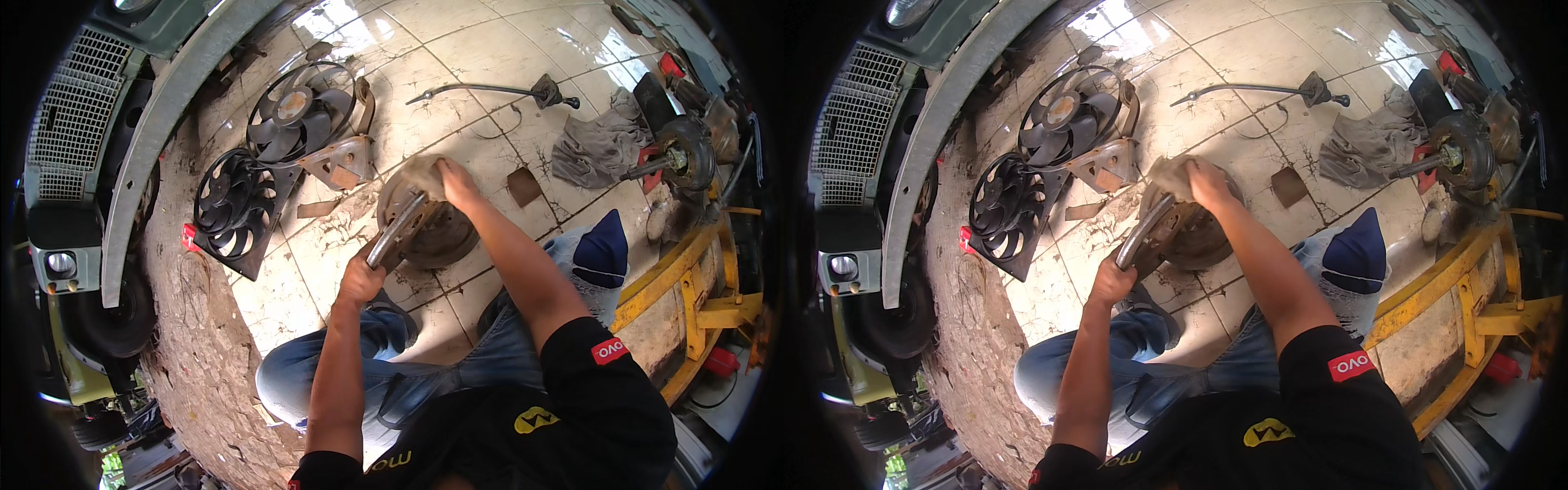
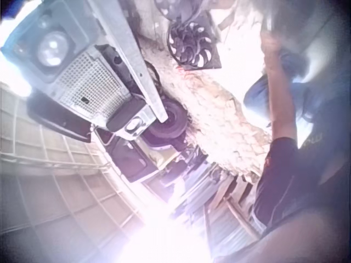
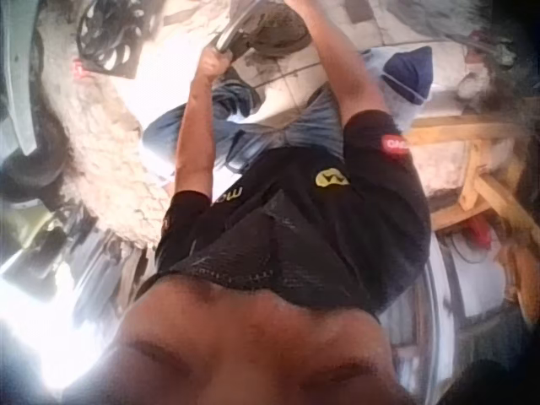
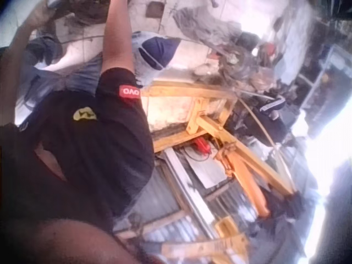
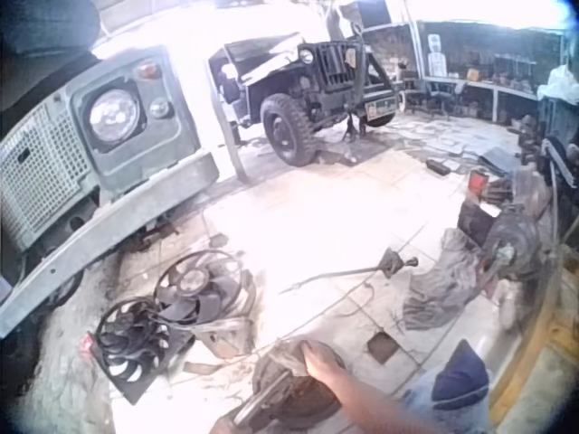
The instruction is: The person sits on the floor and uses a metal tool to scrape the inside surface of a brake drum. They repeatedly rotate the drum and scrape different sections to remove debris or rust.
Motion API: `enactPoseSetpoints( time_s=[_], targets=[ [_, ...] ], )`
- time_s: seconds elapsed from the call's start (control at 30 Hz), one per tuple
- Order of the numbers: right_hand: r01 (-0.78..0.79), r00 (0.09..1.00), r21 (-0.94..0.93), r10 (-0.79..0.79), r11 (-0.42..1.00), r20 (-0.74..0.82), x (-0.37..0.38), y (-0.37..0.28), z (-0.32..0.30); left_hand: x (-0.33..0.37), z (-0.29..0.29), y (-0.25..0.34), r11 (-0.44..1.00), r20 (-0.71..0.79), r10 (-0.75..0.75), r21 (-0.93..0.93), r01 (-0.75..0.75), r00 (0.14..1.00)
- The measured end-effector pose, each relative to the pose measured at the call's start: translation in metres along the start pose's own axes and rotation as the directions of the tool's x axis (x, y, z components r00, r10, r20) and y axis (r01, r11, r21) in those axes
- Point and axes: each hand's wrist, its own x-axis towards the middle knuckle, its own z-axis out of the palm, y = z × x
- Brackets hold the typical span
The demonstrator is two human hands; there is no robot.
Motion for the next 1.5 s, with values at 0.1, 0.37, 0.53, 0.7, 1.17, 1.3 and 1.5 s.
enactPoseSetpoints(
  time_s=[0.1, 0.37, 0.53, 0.7, 1.17, 1.3, 1.5],
  targets=[
    [-0.309, 0.95, 0.569, 0.276, 0.762, 0.146, -0.009, -0.009, 0.016, -0.013, -0.004, -0.019, 0.999, -0.011, -0.041, 0.034, 0.042, 0.999],
    [0.051, 0.998, 0.508, -0.02, 0.86, -0.066, -0.028, -0.065, 0.053, -0.013, -0.007, -0.009, 0.992, -0.037, -0.128, 0.004, 0.128, 0.991],
    [0.432, 0.838, -0.336, -0.51, 0.837, -0.194, -0.087, -0.107, 0.086, 0.001, -0.003, -0.019, 0.987, -0.056, -0.129, -0.104, 0.122, 0.99],
    [0.583, 0.812, -0.03, -0.581, 0.812, 0.043, -0.09, -0.127, 0.055, 0.017, 0.0, -0.039, 0.983, -0.113, -0.019, -0.183, -0.002, 0.993],
    [-0.5, 0.85, 0.693, 0.445, 0.52, 0.28, -0.085, -0.076, 0.074, 0.01, 0.002, 0.026, 0.998, -0.015, -0.01, 0.066, 0.011, 1.0],
    [-0.419, 0.903, 0.629, 0.372, 0.654, 0.215, -0.077, -0.057, 0.052, 0.016, 0.004, 0.031, 0.997, -0.04, 0.06, -0.055, -0.062, 0.997],
    [-0.643, 0.766, 0.61, 0.415, 0.464, 0.491, -0.046, -0.015, 0.0, 0.017, 0.002, 0.045, 0.984, -0.031, 0.092, -0.148, -0.096, 0.995]
  ],
)
